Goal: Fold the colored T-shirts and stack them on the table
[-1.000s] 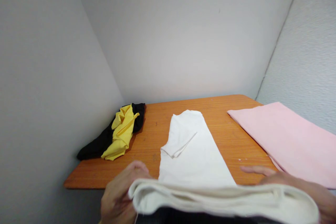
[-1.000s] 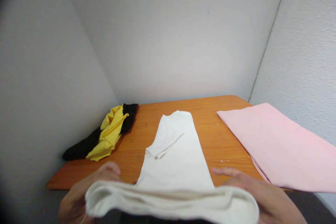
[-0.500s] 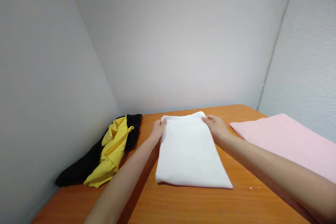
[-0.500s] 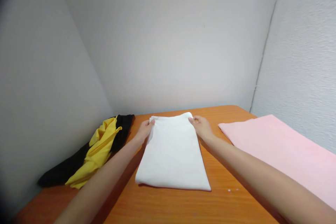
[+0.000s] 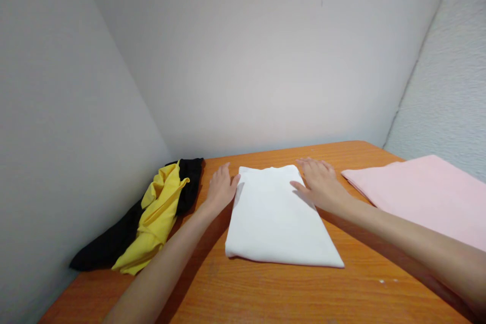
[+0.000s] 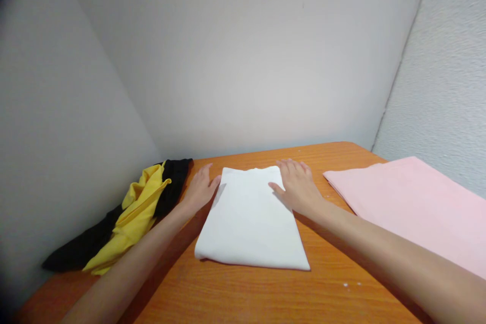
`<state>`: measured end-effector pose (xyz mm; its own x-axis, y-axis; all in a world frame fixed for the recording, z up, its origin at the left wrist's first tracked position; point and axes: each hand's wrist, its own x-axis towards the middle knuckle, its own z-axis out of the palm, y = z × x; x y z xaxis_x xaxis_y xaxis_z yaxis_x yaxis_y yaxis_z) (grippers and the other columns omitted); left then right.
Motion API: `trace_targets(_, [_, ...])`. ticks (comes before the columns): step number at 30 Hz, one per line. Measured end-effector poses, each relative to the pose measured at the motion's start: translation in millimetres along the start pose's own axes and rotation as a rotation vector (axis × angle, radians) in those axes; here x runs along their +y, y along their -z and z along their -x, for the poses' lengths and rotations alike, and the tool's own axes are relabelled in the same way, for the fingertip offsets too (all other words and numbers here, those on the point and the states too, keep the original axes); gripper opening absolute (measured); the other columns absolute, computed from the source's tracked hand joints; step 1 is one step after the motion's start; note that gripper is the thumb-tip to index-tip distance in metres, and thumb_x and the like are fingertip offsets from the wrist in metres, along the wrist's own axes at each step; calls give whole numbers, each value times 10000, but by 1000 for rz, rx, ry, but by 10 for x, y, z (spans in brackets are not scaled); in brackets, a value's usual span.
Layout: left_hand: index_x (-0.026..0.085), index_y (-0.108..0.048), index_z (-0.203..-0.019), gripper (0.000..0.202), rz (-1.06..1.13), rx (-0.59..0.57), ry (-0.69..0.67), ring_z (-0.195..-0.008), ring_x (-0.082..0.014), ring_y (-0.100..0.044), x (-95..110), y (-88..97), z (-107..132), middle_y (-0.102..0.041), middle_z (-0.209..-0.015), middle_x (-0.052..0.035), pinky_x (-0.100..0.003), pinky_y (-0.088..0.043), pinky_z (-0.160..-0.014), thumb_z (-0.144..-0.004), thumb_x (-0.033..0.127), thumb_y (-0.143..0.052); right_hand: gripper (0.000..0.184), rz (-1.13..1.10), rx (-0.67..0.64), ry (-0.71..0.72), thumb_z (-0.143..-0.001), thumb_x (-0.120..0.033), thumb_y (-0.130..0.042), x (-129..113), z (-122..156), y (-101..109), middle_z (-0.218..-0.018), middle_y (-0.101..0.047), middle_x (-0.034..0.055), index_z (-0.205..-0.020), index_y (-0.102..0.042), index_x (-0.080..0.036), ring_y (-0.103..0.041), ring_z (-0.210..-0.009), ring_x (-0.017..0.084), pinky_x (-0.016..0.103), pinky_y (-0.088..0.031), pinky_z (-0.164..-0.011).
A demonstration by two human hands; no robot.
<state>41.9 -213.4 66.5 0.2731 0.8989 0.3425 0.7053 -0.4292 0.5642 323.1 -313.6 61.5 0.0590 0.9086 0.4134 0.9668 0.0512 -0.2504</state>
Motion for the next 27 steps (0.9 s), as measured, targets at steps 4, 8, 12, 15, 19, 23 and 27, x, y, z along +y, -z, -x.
trace_targets(4, [225,-431,-1404,483,-249,-268,-357,-1430,-224,-267,263,224,555,-373,-1516,-76,-466,-141,-1185,-1004,450,-282,846,31,-95,354,-916,-645,-392,-195,509,-23,-1570,-151,154,-1537,-166,-115,-101,-1444,313,508,-146,-1171])
trace_targets(8, [218,-296,-1487,541,-289,-530,-483,-1463,-210,-157,445,176,951,-227,-1571,-63,-483,-114,-1193,-1013,466,-213,895,-20,-250,387,-916,-689,-351,-344,836,-118,-1560,-89,194,-1528,-160,-65,-93,-1442,304,496,-184,-1172])
trace_targets(12, [188,-275,-1495,577,-340,-504,-484,-1470,-224,-115,418,62,1066,-207,-1571,-83,-497,-120,-1192,-1004,488,-232,913,-30,-263,368,-907,-706,-347,-354,888,-186,-1548,-111,207,-1522,-175,-54,-94,-1438,306,503,-208,-1166])
trace_targets(15, [180,-285,-1491,574,-359,-469,-497,-1470,-222,-115,373,30,1080,-208,-1571,-83,-486,-115,-1197,-1004,481,-243,918,-14,-241,368,-904,-706,-360,-335,889,-207,-1548,-109,201,-1523,-166,-55,-84,-1438,299,490,-199,-1171])
trace_targets(19, [192,-290,-1489,563,-360,-437,-513,-1466,-214,-138,342,13,1093,-223,-1568,-77,-472,-125,-1200,-1003,472,-260,901,-14,-187,387,-912,-687,-374,-306,914,-264,-1549,-115,190,-1533,-124,-84,-101,-1436,300,494,-204,-1168])
trace_targets(23, [190,-287,-1492,571,-351,-448,-479,-1461,-221,-159,341,-20,1107,-226,-1568,-83,-458,-174,-1193,-999,478,-264,885,-8,-155,411,-915,-666,-391,-282,918,-320,-1543,-149,197,-1531,-150,-78,-143,-1431,305,492,-222,-1164])
trace_targets(27, [189,-301,-1490,589,-293,-487,-458,-1455,-241,-179,359,-1,1118,-227,-1564,-94,-480,-187,-1185,-989,498,-290,845,2,-237,376,-917,-662,-374,-332,894,-195,-1531,-211,205,-1498,-282,-56,-192,-1425,294,472,-230,-1163])
